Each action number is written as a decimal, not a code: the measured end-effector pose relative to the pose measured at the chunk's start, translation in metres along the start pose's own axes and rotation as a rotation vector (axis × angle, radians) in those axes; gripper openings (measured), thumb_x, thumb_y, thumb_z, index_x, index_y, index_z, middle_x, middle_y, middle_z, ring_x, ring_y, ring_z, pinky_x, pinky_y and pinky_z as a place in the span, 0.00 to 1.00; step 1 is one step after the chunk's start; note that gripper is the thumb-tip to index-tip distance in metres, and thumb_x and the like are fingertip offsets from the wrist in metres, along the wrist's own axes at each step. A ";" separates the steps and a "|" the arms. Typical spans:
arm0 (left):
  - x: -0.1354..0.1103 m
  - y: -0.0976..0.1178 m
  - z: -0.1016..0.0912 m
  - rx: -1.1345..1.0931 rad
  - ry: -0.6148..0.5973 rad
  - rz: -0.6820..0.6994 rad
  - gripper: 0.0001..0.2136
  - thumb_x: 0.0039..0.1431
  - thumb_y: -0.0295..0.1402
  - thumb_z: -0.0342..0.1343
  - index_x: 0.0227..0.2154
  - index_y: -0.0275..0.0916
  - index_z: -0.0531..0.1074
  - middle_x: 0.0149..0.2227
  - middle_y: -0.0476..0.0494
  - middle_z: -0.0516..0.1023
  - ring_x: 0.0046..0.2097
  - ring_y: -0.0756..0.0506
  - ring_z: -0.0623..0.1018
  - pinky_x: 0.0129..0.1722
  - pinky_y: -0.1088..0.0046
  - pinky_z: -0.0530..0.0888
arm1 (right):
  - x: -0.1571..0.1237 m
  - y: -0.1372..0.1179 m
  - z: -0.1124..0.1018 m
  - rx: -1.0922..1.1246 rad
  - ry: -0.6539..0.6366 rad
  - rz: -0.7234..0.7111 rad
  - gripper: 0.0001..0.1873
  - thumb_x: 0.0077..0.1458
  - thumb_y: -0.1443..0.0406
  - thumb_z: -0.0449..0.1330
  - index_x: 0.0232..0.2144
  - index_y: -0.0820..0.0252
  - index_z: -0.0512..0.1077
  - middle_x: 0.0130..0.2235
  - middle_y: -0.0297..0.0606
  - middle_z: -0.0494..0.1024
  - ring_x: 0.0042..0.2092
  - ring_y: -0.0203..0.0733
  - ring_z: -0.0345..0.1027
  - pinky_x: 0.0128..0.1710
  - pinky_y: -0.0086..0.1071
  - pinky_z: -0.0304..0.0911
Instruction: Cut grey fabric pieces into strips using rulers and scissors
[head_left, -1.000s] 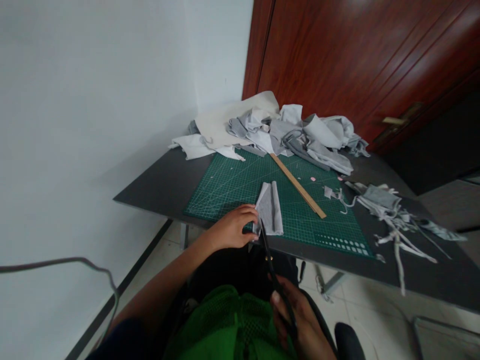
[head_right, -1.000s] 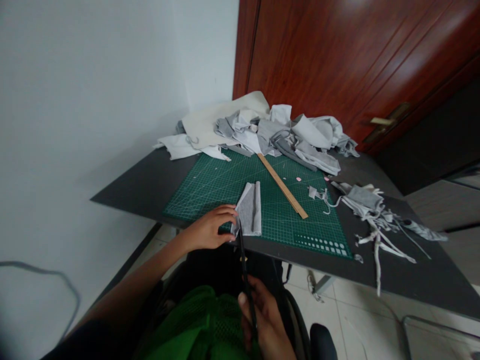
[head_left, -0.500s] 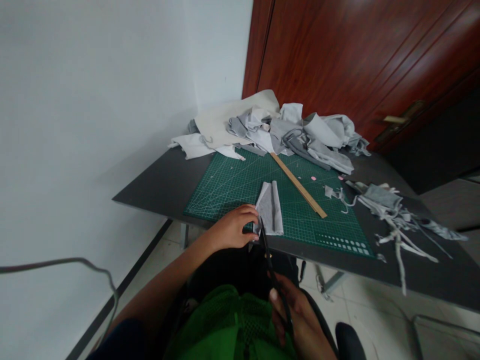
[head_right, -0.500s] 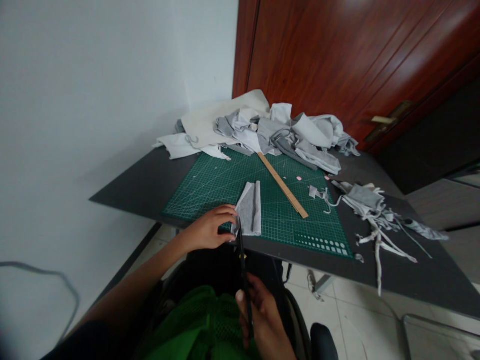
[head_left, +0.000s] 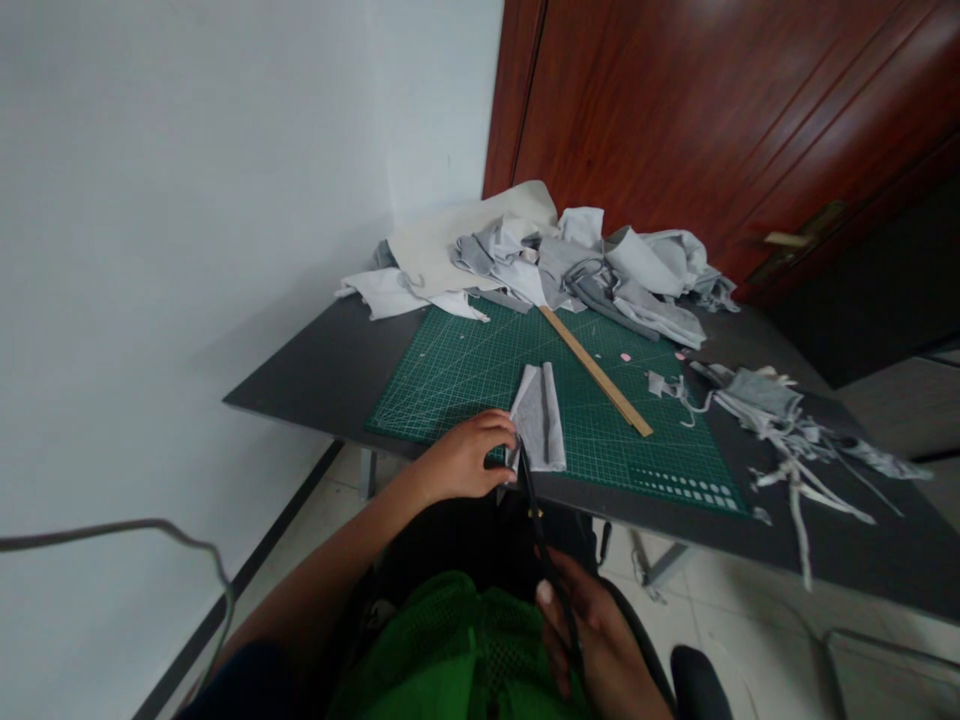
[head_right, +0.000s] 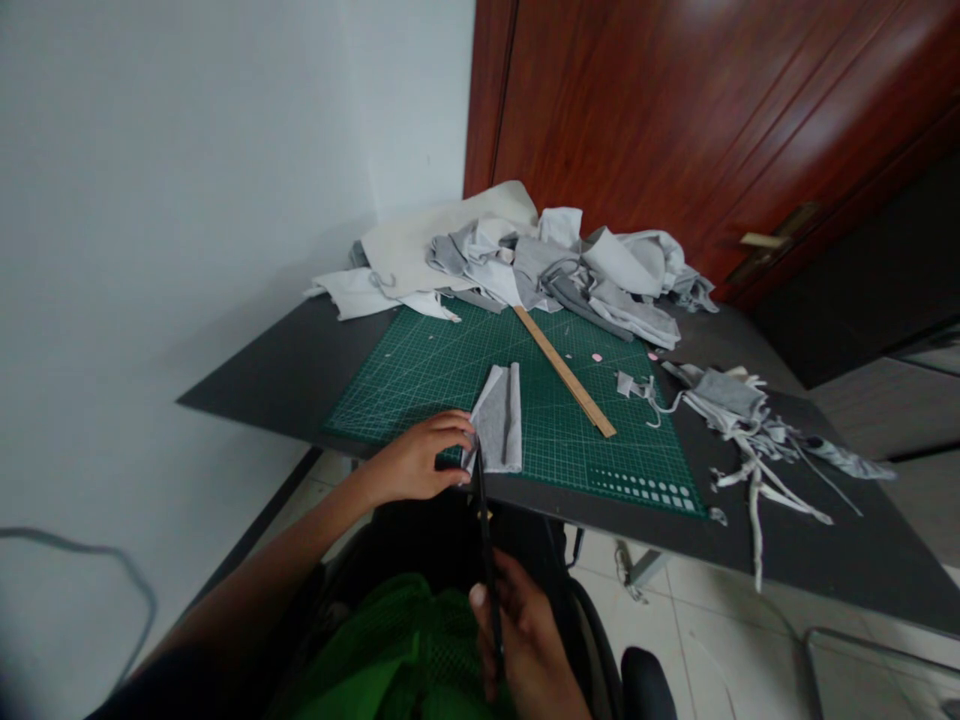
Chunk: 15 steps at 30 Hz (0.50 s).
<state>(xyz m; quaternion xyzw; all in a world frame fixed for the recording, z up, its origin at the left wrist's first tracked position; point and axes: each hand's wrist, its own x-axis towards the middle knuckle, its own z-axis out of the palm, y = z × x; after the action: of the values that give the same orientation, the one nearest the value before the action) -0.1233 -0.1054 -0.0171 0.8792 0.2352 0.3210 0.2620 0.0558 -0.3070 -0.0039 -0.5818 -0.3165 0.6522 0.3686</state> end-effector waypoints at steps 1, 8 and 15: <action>0.000 0.000 0.000 0.003 0.001 -0.002 0.12 0.51 0.28 0.70 0.38 0.39 0.76 0.49 0.39 0.78 0.58 0.38 0.73 0.61 0.57 0.71 | 0.000 0.000 0.000 0.000 0.001 0.001 0.54 0.47 0.35 0.65 0.62 0.66 0.63 0.19 0.22 0.62 0.18 0.30 0.53 0.16 0.25 0.55; 0.000 0.000 0.000 0.015 0.006 -0.004 0.13 0.51 0.28 0.70 0.38 0.40 0.76 0.49 0.39 0.78 0.59 0.38 0.73 0.61 0.55 0.71 | 0.004 0.015 -0.004 0.074 -0.010 -0.032 0.48 0.50 0.38 0.67 0.60 0.65 0.64 0.20 0.22 0.64 0.17 0.28 0.51 0.14 0.24 0.54; 0.000 0.001 0.000 -0.007 0.011 -0.013 0.13 0.49 0.28 0.70 0.38 0.40 0.76 0.48 0.40 0.77 0.58 0.38 0.74 0.60 0.57 0.71 | 0.009 0.015 -0.008 0.229 0.061 -0.024 0.41 0.46 0.41 0.71 0.52 0.59 0.69 0.25 0.24 0.66 0.18 0.27 0.53 0.12 0.22 0.52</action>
<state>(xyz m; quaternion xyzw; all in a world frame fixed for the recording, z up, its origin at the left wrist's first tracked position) -0.1233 -0.1056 -0.0165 0.8748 0.2412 0.3252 0.2660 0.0612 -0.3077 -0.0221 -0.5515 -0.2354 0.6617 0.4501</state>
